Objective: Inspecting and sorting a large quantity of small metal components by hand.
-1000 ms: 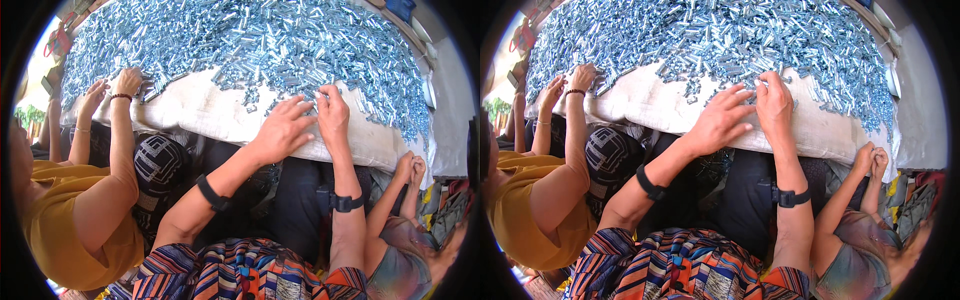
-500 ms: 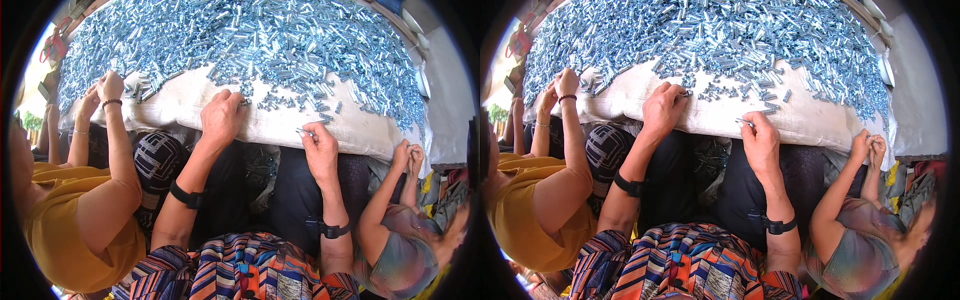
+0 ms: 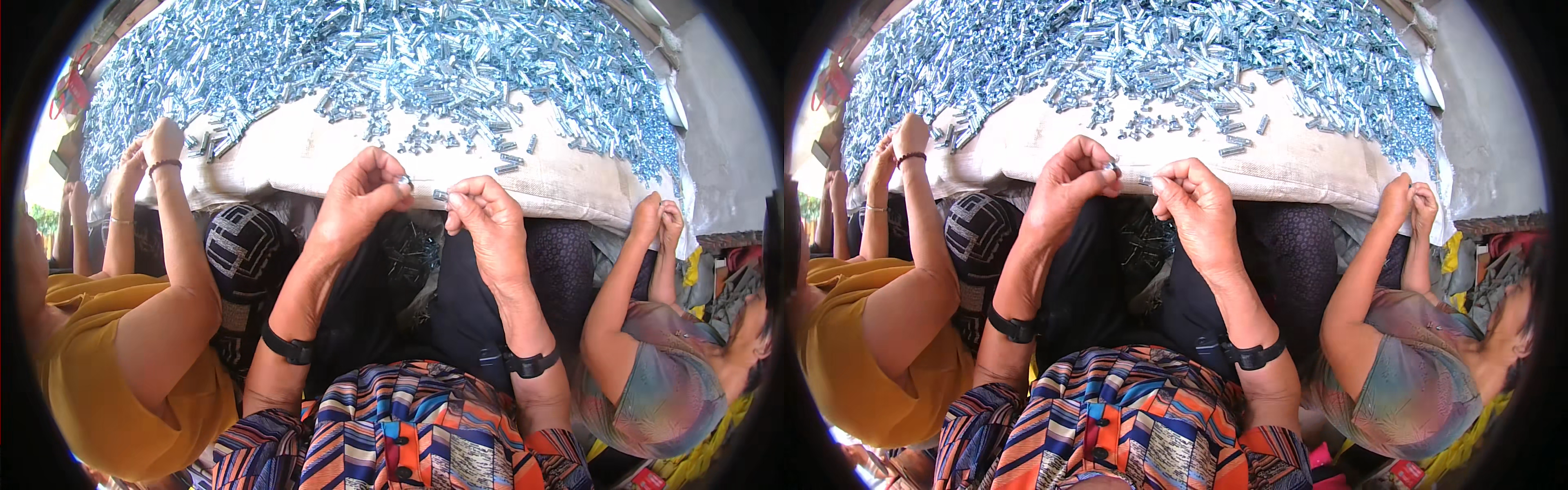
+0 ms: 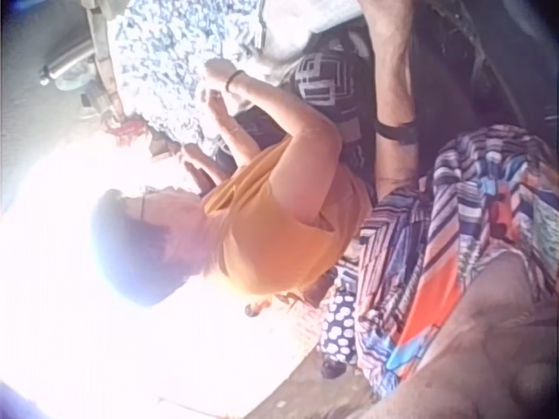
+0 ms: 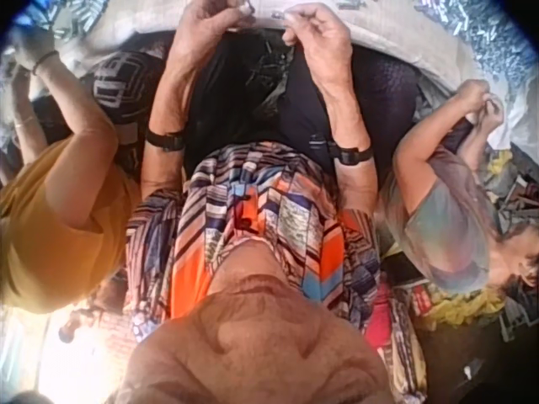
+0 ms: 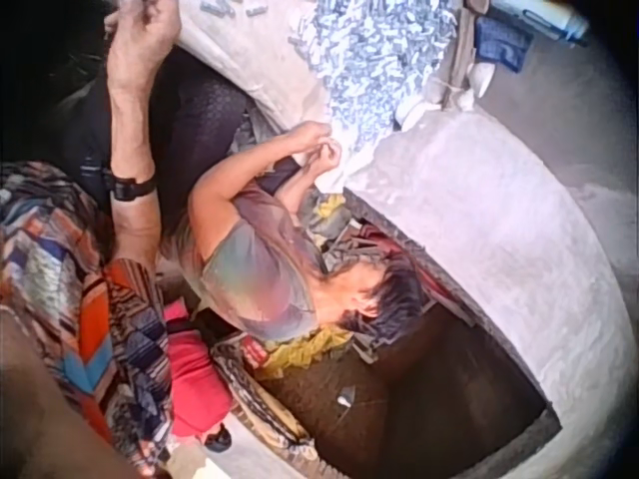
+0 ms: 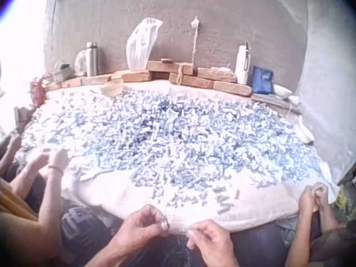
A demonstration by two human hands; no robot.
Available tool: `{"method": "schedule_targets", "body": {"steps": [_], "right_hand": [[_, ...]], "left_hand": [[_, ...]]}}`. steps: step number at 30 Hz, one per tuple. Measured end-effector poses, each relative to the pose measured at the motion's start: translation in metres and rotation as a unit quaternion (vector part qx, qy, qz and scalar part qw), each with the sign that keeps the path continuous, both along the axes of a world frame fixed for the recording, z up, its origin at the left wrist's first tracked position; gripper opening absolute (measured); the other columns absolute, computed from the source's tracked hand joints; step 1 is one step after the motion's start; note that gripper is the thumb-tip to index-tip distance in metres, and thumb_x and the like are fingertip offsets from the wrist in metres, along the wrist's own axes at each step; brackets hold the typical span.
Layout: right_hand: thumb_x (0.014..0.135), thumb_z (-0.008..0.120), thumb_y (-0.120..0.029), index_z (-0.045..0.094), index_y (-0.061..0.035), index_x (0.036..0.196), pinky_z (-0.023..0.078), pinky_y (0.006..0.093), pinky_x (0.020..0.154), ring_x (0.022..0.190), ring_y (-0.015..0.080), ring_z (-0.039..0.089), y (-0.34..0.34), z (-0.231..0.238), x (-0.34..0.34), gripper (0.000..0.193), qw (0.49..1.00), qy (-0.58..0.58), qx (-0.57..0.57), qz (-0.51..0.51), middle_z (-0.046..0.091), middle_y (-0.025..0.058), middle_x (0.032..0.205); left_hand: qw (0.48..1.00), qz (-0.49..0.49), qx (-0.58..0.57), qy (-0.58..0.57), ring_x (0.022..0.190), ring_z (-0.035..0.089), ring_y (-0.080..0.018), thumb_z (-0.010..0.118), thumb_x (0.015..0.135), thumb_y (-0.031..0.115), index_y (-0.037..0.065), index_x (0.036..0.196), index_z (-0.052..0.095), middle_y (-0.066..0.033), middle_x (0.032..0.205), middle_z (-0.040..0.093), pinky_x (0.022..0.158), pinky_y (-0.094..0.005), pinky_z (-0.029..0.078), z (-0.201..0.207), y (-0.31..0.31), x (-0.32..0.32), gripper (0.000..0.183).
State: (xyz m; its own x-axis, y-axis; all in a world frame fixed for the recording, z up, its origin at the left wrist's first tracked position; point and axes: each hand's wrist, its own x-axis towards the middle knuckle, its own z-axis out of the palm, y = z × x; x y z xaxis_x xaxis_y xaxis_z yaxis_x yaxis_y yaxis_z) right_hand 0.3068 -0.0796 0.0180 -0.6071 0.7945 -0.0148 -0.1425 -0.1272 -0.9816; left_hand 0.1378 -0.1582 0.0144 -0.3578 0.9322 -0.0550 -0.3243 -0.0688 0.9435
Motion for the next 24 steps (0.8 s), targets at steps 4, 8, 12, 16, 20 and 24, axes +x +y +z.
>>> {"method": "schedule_targets", "body": {"steps": [4, 8, 12, 16, 20, 24], "right_hand": [[0.090, 0.057, -0.004, 0.057, -0.0010, 0.094, 0.045, 0.0196, 0.060, 0.064, 0.0051, 0.054, -0.005, 0.001, -0.004, 0.004, 1.000, -0.004, 0.022, 0.003, 0.059, 0.0009, 0.075], [0.090, 0.055, -0.002, 0.055, -0.0003, 0.100, 0.047, 0.0225, 0.063, 0.067, 0.0084, 0.058, -0.012, 0.002, -0.004, 0.009, 0.996, -0.046, 0.069, 0.037, 0.062, 0.0023, 0.080], [0.088, 0.054, 0.000, 0.053, 0.0012, 0.108, 0.048, 0.0259, 0.068, 0.076, 0.0112, 0.059, -0.019, 0.010, -0.001, 0.020, 0.950, -0.211, 0.216, 0.078, 0.063, 0.0039, 0.088], [0.088, 0.056, -0.002, 0.054, -0.0005, 0.100, 0.046, 0.0232, 0.070, 0.080, 0.0103, 0.058, -0.008, -0.015, 0.006, 0.013, 0.998, -0.013, -0.047, 0.051, 0.062, 0.0060, 0.090], [0.090, 0.059, -0.009, 0.052, -0.0046, 0.089, 0.048, 0.0229, 0.067, 0.071, 0.0084, 0.057, -0.005, -0.011, 0.001, 0.008, 0.987, 0.092, -0.131, -0.008, 0.060, 0.0038, 0.081], [0.090, 0.059, -0.011, 0.051, -0.0049, 0.090, 0.048, 0.0233, 0.063, 0.064, 0.0086, 0.055, -0.006, -0.016, -0.004, 0.010, 0.984, 0.134, -0.118, -0.010, 0.057, 0.0029, 0.075]], "left_hand": [[0.999, -0.035, 0.013, -0.023, 0.073, 0.061, -0.0119, 0.062, 0.084, 0.005, 0.003, 0.090, 0.057, -0.0053, 0.079, 0.063, 0.070, -0.0241, 0.050, 0.003, -0.006, 0.013, 0.008], [0.998, -0.045, 0.006, -0.042, 0.072, 0.060, -0.0112, 0.061, 0.087, 0.008, -0.001, 0.096, 0.059, -0.0053, 0.083, 0.062, 0.068, -0.0239, 0.050, -0.002, -0.011, 0.012, 0.012], [0.997, -0.040, 0.018, -0.058, 0.074, 0.061, -0.0115, 0.060, 0.088, 0.009, -0.001, 0.096, 0.060, -0.0057, 0.083, 0.063, 0.069, -0.0241, 0.050, -0.008, -0.013, 0.013, 0.013], [0.998, -0.026, -0.020, -0.058, 0.077, 0.063, -0.0133, 0.059, 0.089, 0.008, 0.000, 0.098, 0.060, -0.0061, 0.084, 0.063, 0.071, -0.0255, 0.052, -0.005, -0.011, 0.016, 0.012], [0.998, -0.025, -0.023, -0.058, 0.079, 0.064, -0.0140, 0.059, 0.088, 0.006, 0.000, 0.098, 0.060, -0.0066, 0.087, 0.063, 0.073, -0.0263, 0.053, -0.009, -0.013, 0.019, 0.011], [0.998, -0.038, -0.008, -0.057, 0.079, 0.064, -0.0136, 0.060, 0.088, 0.006, 0.000, 0.097, 0.059, -0.0070, 0.087, 0.064, 0.073, -0.0260, 0.053, -0.011, -0.011, 0.023, 0.011]]}}
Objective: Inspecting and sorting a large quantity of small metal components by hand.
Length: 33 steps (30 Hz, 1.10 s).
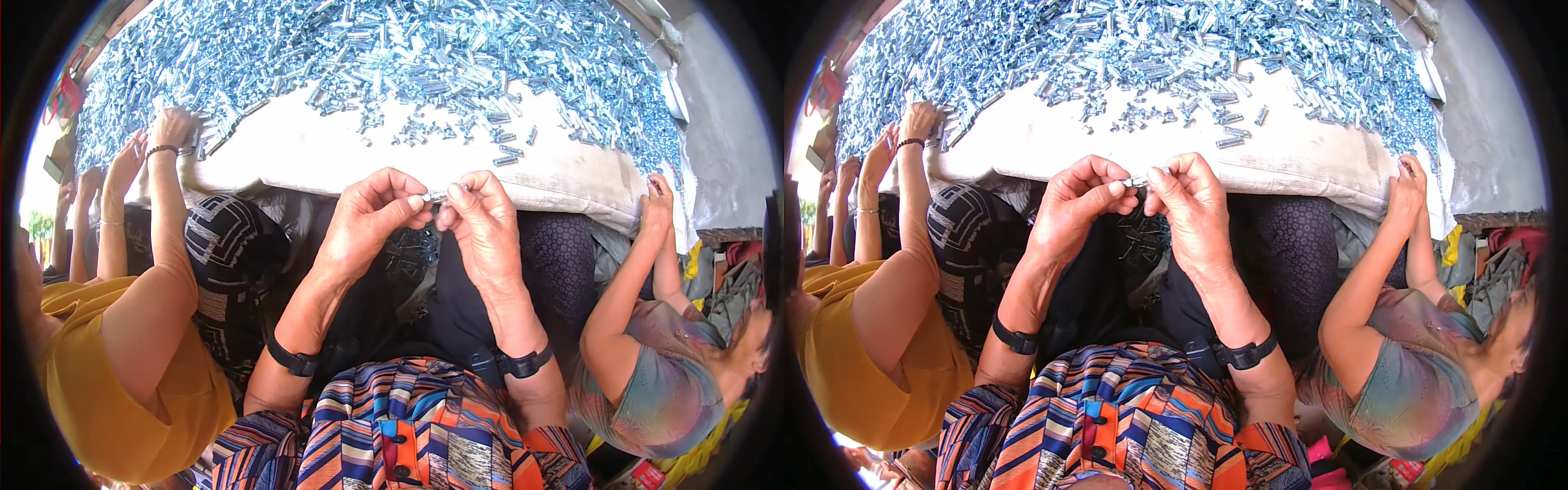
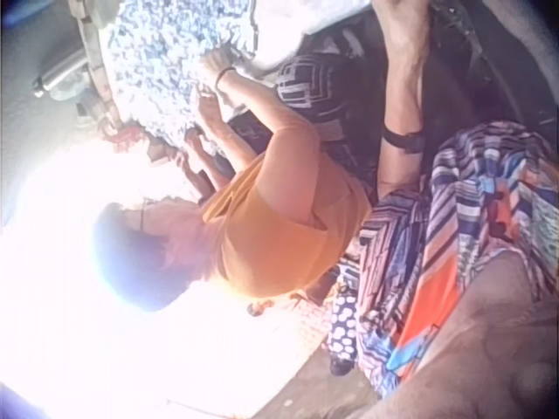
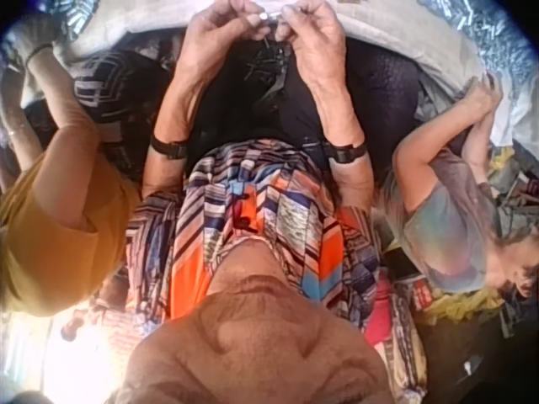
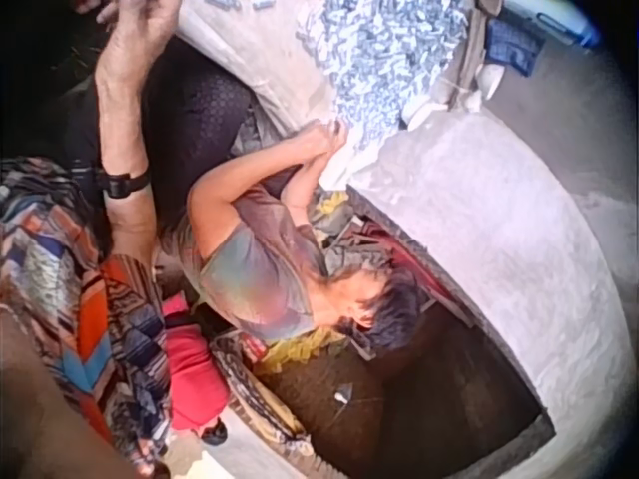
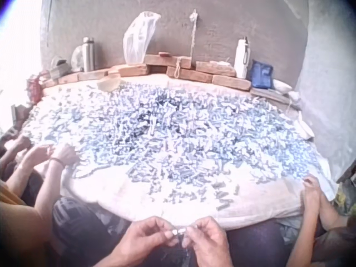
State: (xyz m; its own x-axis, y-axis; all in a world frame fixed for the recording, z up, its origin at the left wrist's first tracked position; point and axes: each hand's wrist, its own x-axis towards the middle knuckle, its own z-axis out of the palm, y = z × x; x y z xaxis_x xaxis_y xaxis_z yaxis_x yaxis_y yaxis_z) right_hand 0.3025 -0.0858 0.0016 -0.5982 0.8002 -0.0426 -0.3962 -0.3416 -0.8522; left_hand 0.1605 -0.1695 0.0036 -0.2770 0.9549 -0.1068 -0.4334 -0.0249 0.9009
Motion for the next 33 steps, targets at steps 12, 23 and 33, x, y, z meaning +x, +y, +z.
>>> {"method": "schedule_targets", "body": {"steps": [12, 23, 33], "right_hand": [[0.092, 0.056, -0.012, 0.052, -0.0058, 0.088, 0.052, 0.0278, 0.059, 0.062, 0.0127, 0.059, -0.002, -0.013, 0.006, 0.008, 0.987, 0.052, -0.118, 0.093, 0.058, 0.0055, 0.073], [0.091, 0.059, -0.019, 0.049, -0.0066, 0.085, 0.049, 0.0284, 0.053, 0.056, 0.0144, 0.057, -0.005, -0.009, 0.009, 0.017, 0.943, 0.129, -0.207, 0.228, 0.059, 0.0069, 0.071], [0.086, 0.058, -0.003, 0.058, 0.0004, 0.096, 0.046, 0.0236, 0.061, 0.065, 0.0104, 0.056, 0.043, 0.010, 0.041, 0.011, 0.896, -0.340, 0.284, -0.034, 0.060, 0.0048, 0.076]], "left_hand": [[0.995, -0.051, 0.043, 0.069, 0.070, 0.055, -0.0072, 0.063, 0.087, 0.008, 0.001, 0.090, 0.057, -0.0018, 0.078, 0.060, 0.066, -0.0214, 0.046, -0.004, -0.006, -0.007, 0.009], [0.985, -0.133, 0.096, -0.051, 0.067, 0.054, -0.0079, 0.065, 0.087, 0.012, 0.004, 0.085, 0.054, -0.0022, 0.077, 0.059, 0.063, -0.0218, 0.045, -0.008, -0.007, -0.004, 0.013], [0.911, 0.119, -0.079, 0.387, 0.064, 0.052, -0.0112, 0.061, 0.081, 0.006, 0.001, 0.090, 0.061, -0.0034, 0.072, 0.058, 0.062, -0.0280, 0.044, -0.007, 0.004, -0.057, 0.010]]}}
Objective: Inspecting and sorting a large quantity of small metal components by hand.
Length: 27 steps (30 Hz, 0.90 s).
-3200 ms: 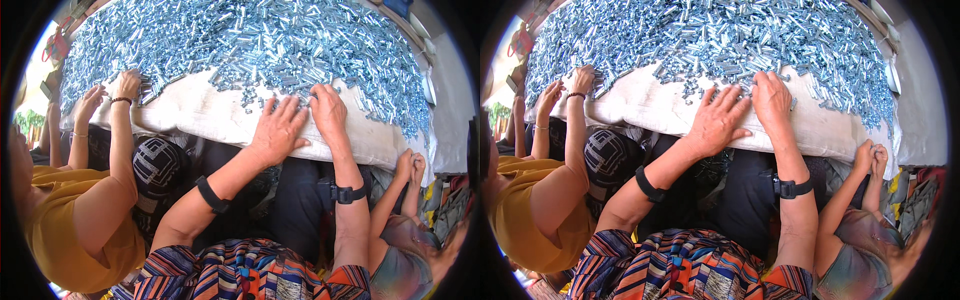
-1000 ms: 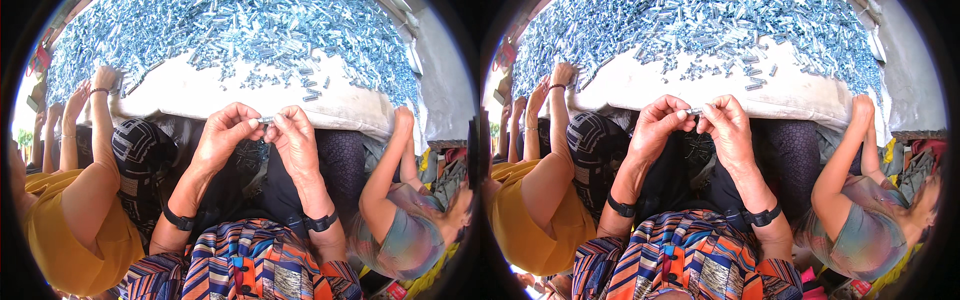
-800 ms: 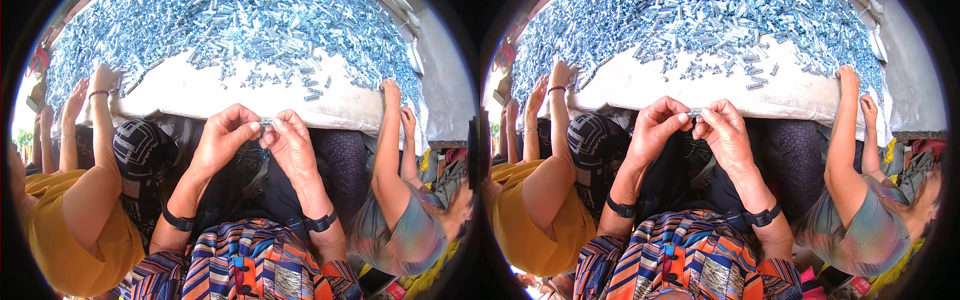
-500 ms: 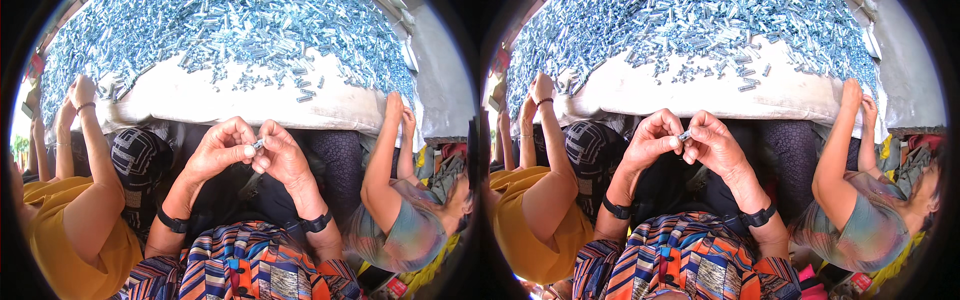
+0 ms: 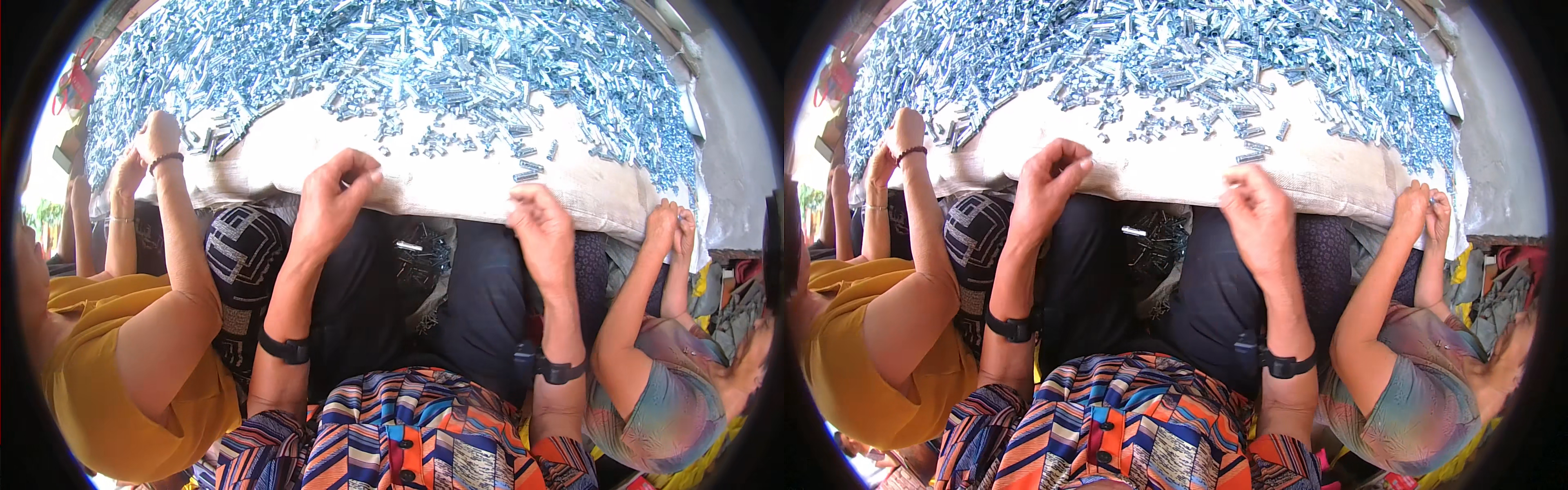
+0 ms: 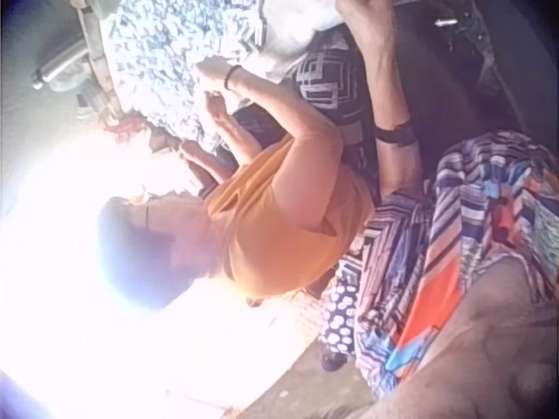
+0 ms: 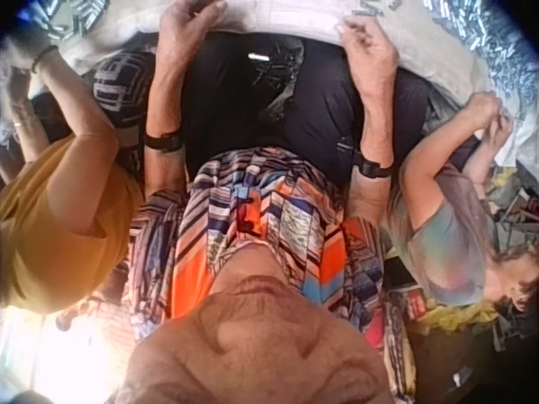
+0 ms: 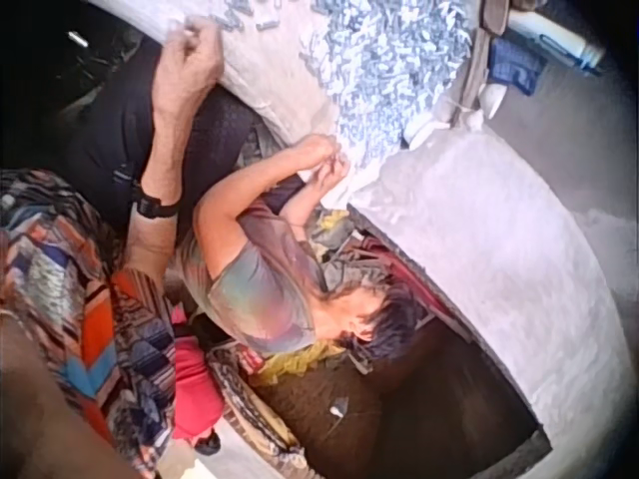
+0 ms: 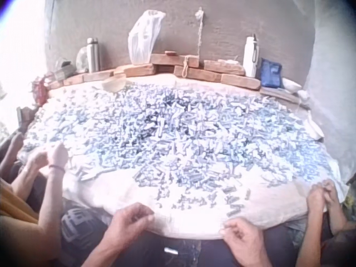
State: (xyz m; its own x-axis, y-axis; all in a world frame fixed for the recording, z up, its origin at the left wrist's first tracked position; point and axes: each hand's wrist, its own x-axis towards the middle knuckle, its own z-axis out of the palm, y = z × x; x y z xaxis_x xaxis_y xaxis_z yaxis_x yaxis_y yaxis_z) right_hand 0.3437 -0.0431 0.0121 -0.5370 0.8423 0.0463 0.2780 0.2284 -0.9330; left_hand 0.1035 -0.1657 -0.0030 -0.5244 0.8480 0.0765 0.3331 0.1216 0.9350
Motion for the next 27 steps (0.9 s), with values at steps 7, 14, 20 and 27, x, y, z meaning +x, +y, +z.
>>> {"method": "schedule_targets", "body": {"steps": [7, 14, 20, 27], "right_hand": [[0.076, 0.051, 0.006, 0.059, 0.0012, 0.097, 0.047, 0.0421, 0.074, 0.083, 0.0390, 0.058, 0.049, -0.008, -0.006, 0.022, 0.928, -0.198, 0.314, 0.036, 0.056, 0.0214, 0.092], [0.074, 0.055, 0.004, 0.056, 0.0001, 0.097, 0.047, 0.0416, 0.071, 0.079, 0.0366, 0.058, 0.052, -0.006, -0.008, 0.023, 0.913, -0.209, 0.348, 0.042, 0.055, 0.0192, 0.087], [0.090, 0.054, -0.005, 0.053, -0.0005, 0.097, 0.048, 0.0229, 0.060, 0.066, 0.0102, 0.059, 0.012, -0.002, -0.008, 0.008, 0.987, 0.116, -0.108, -0.019, 0.060, 0.0054, 0.081], [0.092, 0.055, -0.009, 0.054, -0.0020, 0.097, 0.051, 0.0244, 0.062, 0.065, 0.0115, 0.060, -0.027, 0.000, -0.029, 0.009, 0.928, 0.275, -0.249, 0.023, 0.060, 0.0056, 0.077]], "left_hand": [[0.937, 0.018, -0.068, 0.343, 0.076, 0.061, -0.0267, 0.061, 0.080, 0.011, 0.012, 0.096, 0.066, -0.0090, 0.083, 0.060, 0.070, -0.0356, 0.047, -0.015, 0.035, -0.016, 0.017], [0.940, 0.005, -0.034, 0.341, 0.078, 0.062, -0.0251, 0.062, 0.082, 0.013, 0.008, 0.090, 0.063, -0.0085, 0.085, 0.061, 0.073, -0.0330, 0.048, -0.024, 0.041, -0.025, 0.010], [0.972, -0.066, 0.036, -0.222, 0.077, 0.058, -0.0113, 0.060, 0.088, 0.016, 0.003, 0.094, 0.057, -0.0042, 0.086, 0.062, 0.073, -0.0254, 0.046, 0.003, 0.015, 0.007, 0.015], [0.914, -0.109, 0.076, -0.382, 0.076, 0.060, -0.0110, 0.057, 0.089, 0.008, 0.001, 0.099, 0.060, -0.0058, 0.086, 0.063, 0.070, -0.0235, 0.050, 0.008, -0.003, 0.044, 0.012]]}}
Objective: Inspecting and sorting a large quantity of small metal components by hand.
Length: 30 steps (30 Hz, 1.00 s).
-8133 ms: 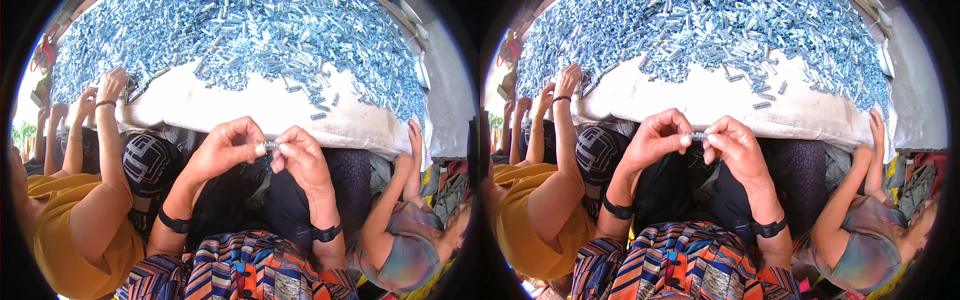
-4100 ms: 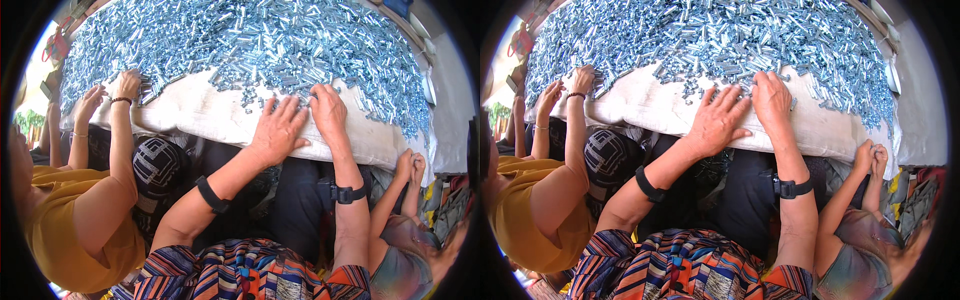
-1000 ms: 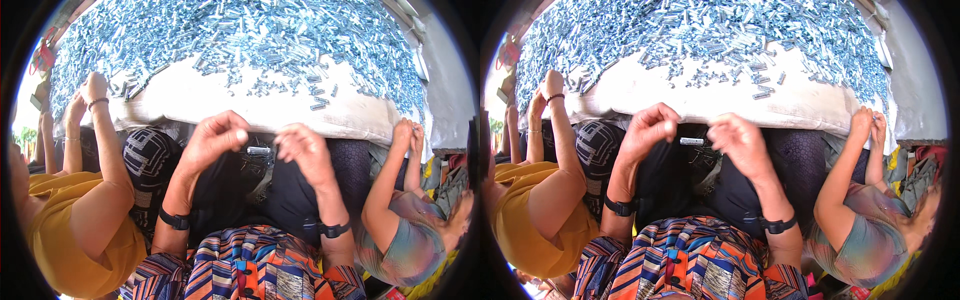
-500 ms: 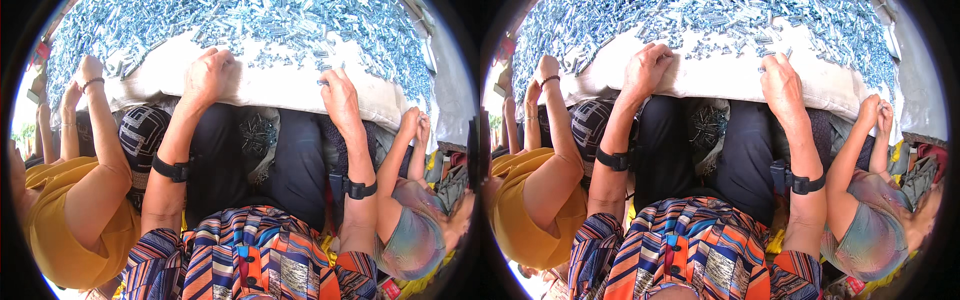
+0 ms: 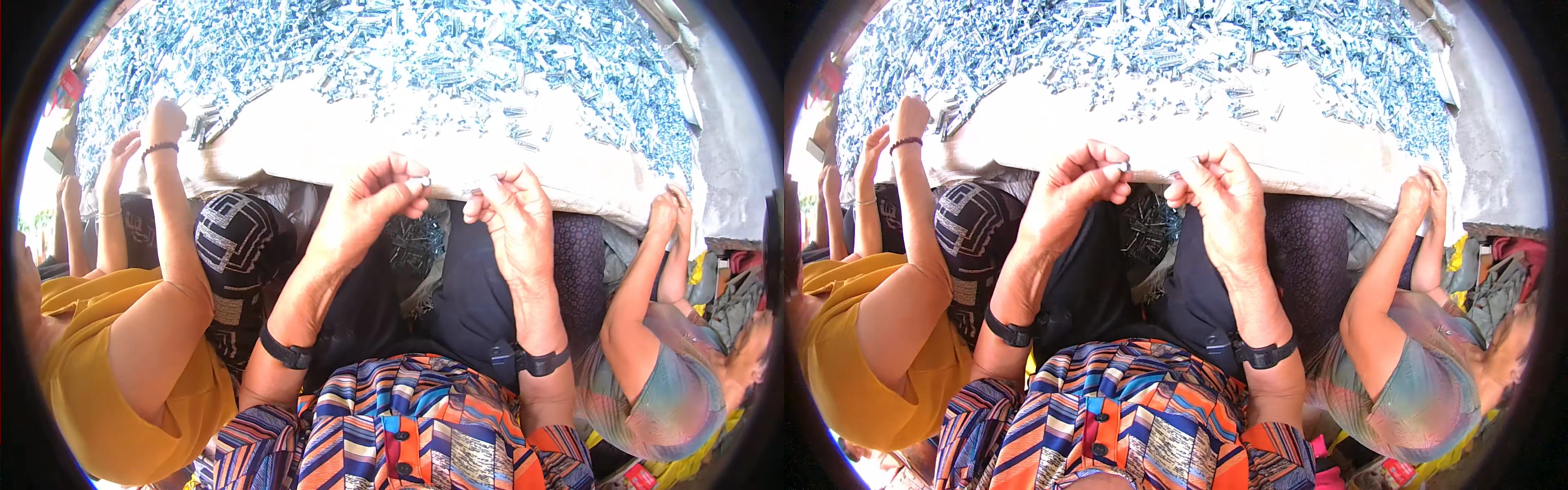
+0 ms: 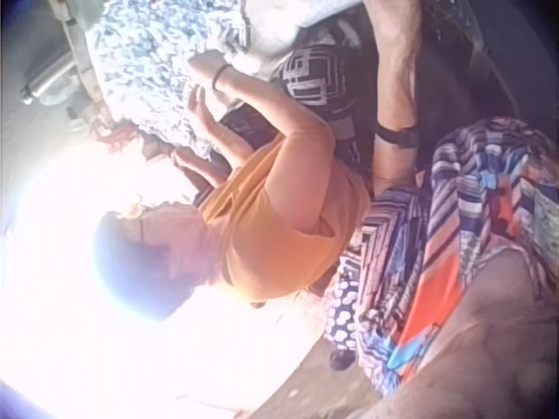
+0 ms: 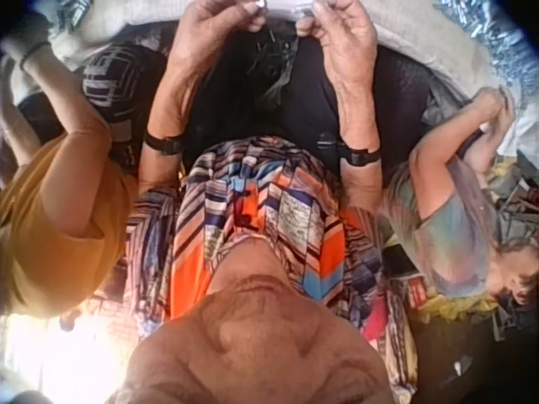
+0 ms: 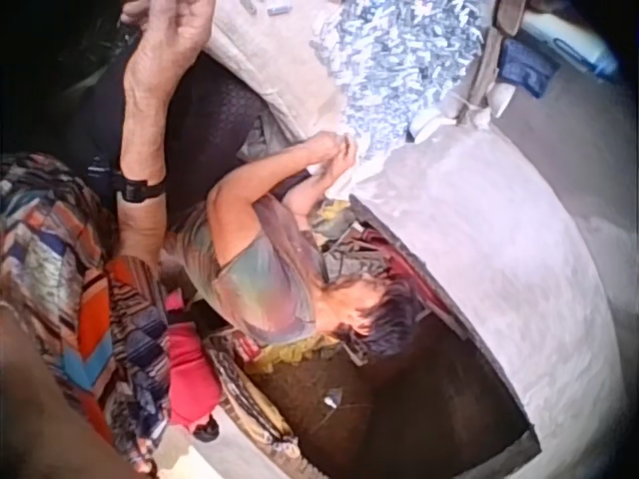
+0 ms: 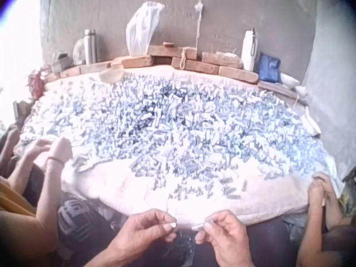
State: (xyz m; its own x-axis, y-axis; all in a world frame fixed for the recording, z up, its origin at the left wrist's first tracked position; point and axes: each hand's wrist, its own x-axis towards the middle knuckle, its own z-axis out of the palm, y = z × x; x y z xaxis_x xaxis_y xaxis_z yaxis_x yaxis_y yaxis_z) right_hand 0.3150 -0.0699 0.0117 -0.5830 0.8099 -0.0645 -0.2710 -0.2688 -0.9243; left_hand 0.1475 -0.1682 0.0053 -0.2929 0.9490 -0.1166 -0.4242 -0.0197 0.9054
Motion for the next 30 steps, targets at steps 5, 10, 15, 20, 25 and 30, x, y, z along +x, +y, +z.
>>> {"method": "schedule_targets", "body": {"steps": [5, 10, 15, 20, 25, 30], "right_hand": [[0.092, 0.056, -0.010, 0.054, -0.0023, 0.096, 0.052, 0.0258, 0.064, 0.068, 0.0119, 0.062, -0.011, -0.002, -0.008, 0.008, 0.998, 0.049, -0.031, 0.016, 0.062, 0.0063, 0.076], [0.093, 0.054, -0.009, 0.053, -0.0033, 0.096, 0.053, 0.0288, 0.066, 0.070, 0.0149, 0.063, -0.013, -0.007, -0.009, 0.006, 0.992, 0.094, -0.080, 0.036, 0.062, 0.0080, 0.078], [0.093, 0.053, -0.007, 0.051, -0.0041, 0.095, 0.053, 0.0315, 0.069, 0.073, 0.0170, 0.063, -0.014, -0.015, -0.006, 0.004, 0.984, 0.134, -0.105, 0.053, 0.061, 0.0083, 0.081], [0.092, 0.054, -0.005, 0.050, -0.0031, 0.096, 0.054, 0.0320, 0.071, 0.075, 0.0169, 0.063, -0.017, -0.019, -0.001, 0.006, 0.994, 0.099, -0.023, 0.029, 0.061, 0.0081, 0.084], [0.091, 0.054, -0.003, 0.050, -0.0027, 0.098, 0.054, 0.0333, 0.075, 0.078, 0.0176, 0.064, -0.019, -0.020, 0.001, 0.008, 0.992, 0.113, -0.009, 0.046, 0.061, 0.0086, 0.086], [0.091, 0.053, -0.003, 0.051, -0.0038, 0.099, 0.054, 0.0347, 0.075, 0.079, 0.0173, 0.065, -0.021, -0.018, 0.002, 0.008, 0.982, 0.166, -0.063, 0.064, 0.062, 0.0089, 0.085]], "left_hand": [[0.998, -0.028, 0.034, -0.034, 0.072, 0.062, -0.0115, 0.061, 0.088, 0.008, 0.001, 0.094, 0.061, -0.0068, 0.084, 0.064, 0.068, -0.0238, 0.051, -0.003, 0.002, 0.009, 0.010], [0.998, -0.031, 0.021, -0.049, 0.068, 0.061, -0.0106, 0.062, 0.087, 0.008, 0.000, 0.093, 0.061, -0.0062, 0.081, 0.064, 0.066, -0.0232, 0.051, 0.001, 0.001, 0.006, 0.009], [0.999, -0.032, 0.008, -0.041, 0.068, 0.057, -0.0082, 0.061, 0.088, 0.007, 0.000, 0.093, 0.061, -0.0039, 0.078, 0.063, 0.064, -0.0215, 0.048, 0.005, 0.001, 0.008, 0.009], [0.999, -0.042, 0.008, -0.008, 0.066, 0.057, -0.0082, 0.061, 0.088, 0.008, 0.001, 0.088, 0.060, -0.0041, 0.077, 0.062, 0.063, -0.0215, 0.048, 0.005, 0.000, 0.008, 0.008], [0.996, -0.045, 0.009, -0.076, 0.062, 0.060, -0.0115, 0.060, 0.089, 0.009, 0.001, 0.089, 0.059, -0.0066, 0.075, 0.063, 0.059, -0.0229, 0.049, -0.001, -0.003, 0.011, 0.008], [0.976, -0.070, 0.069, -0.195, 0.067, 0.060, -0.0106, 0.060, 0.089, 0.009, 0.002, 0.087, 0.058, -0.0070, 0.080, 0.063, 0.062, -0.0239, 0.051, -0.002, -0.003, 0.017, 0.008]]}}
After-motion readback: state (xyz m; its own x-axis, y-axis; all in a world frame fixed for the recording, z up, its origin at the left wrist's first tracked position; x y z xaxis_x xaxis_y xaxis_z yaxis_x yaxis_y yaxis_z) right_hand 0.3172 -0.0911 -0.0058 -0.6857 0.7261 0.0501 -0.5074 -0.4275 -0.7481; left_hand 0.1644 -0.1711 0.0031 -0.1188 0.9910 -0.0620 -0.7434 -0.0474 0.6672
